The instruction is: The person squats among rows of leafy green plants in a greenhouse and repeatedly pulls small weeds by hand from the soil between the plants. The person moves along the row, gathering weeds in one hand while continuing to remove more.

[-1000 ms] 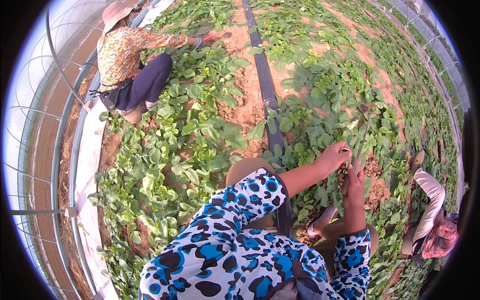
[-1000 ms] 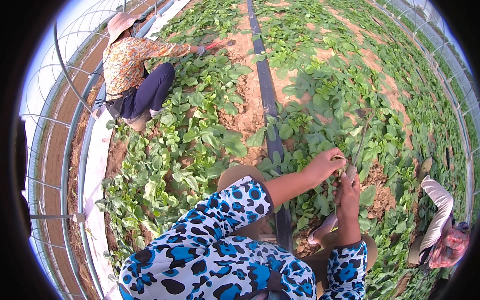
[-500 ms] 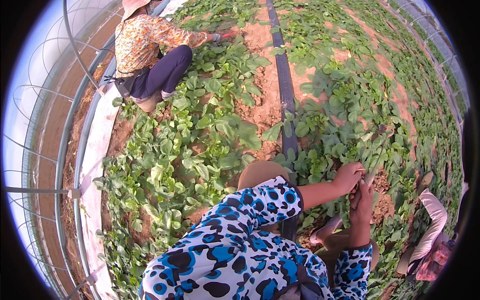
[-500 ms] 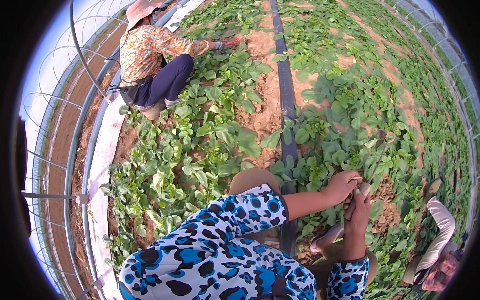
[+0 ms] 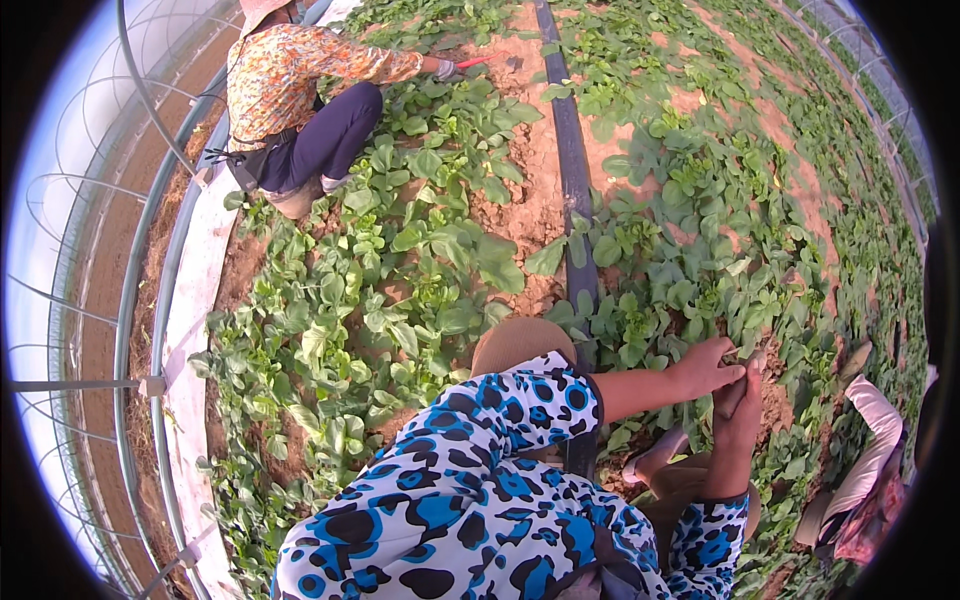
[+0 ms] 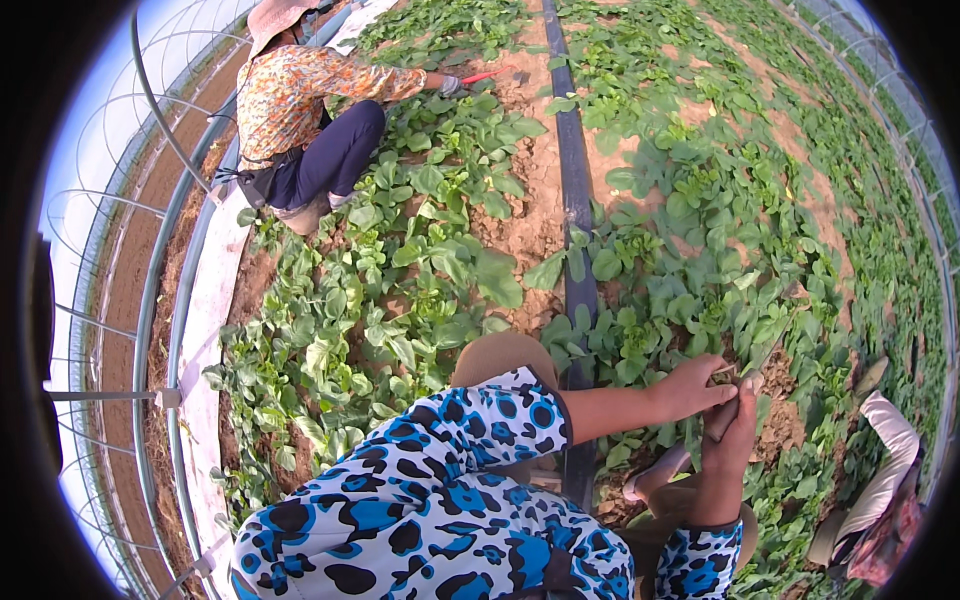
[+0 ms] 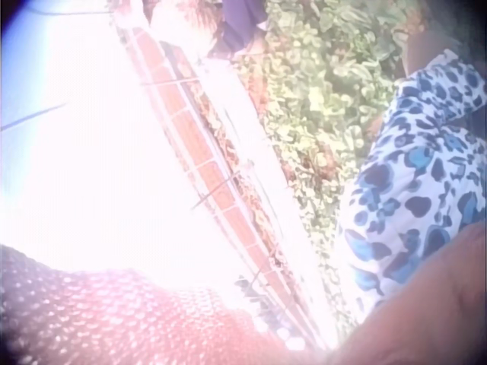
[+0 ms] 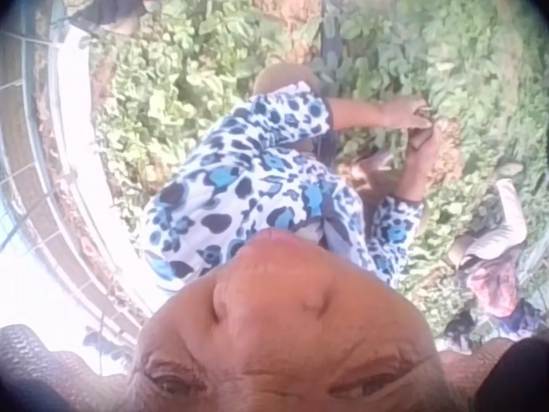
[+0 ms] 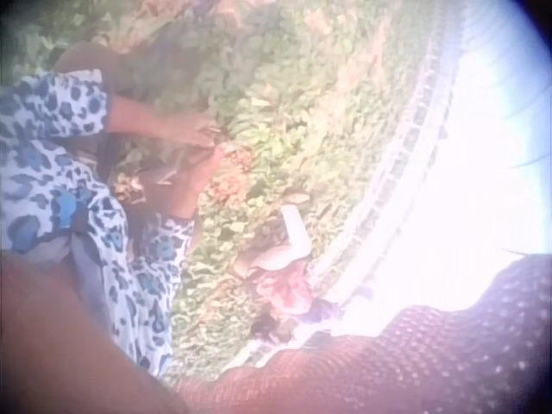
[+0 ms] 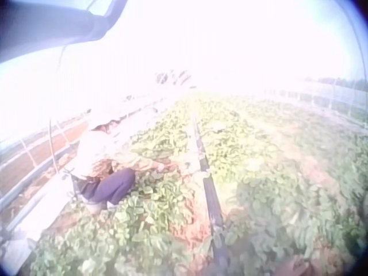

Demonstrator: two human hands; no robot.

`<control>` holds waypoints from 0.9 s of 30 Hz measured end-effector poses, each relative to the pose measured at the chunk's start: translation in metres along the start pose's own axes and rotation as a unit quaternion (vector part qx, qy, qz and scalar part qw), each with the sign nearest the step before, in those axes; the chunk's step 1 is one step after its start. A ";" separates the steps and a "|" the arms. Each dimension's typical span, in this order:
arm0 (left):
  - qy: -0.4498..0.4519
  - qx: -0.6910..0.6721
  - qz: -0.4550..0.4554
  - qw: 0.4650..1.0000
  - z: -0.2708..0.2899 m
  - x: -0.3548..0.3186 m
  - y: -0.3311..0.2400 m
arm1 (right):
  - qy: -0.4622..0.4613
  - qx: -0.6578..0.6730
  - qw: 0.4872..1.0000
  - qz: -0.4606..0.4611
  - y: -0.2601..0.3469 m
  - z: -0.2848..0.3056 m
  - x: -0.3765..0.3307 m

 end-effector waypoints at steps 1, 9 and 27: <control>-0.011 0.021 -0.020 1.000 0.000 -0.001 0.000 | 0.015 -0.008 1.000 -0.008 -0.001 0.004 0.002; 0.060 -0.053 0.083 0.993 -0.003 -0.001 -0.005 | 0.012 -0.029 0.999 -0.003 -0.002 0.016 0.002; -0.209 -0.434 0.096 0.871 0.153 0.064 -0.051 | 0.028 -0.042 0.998 -0.030 -0.008 -0.001 0.004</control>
Point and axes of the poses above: each hand's wrist, its own x-axis towards the middle knuckle, its own z-axis out of the back of the hand, y = z × x, the point moved 9 cm from there along x, towards the middle knuckle, and after that the axes turned 10 degrees about -y, right-handed, at the moved point
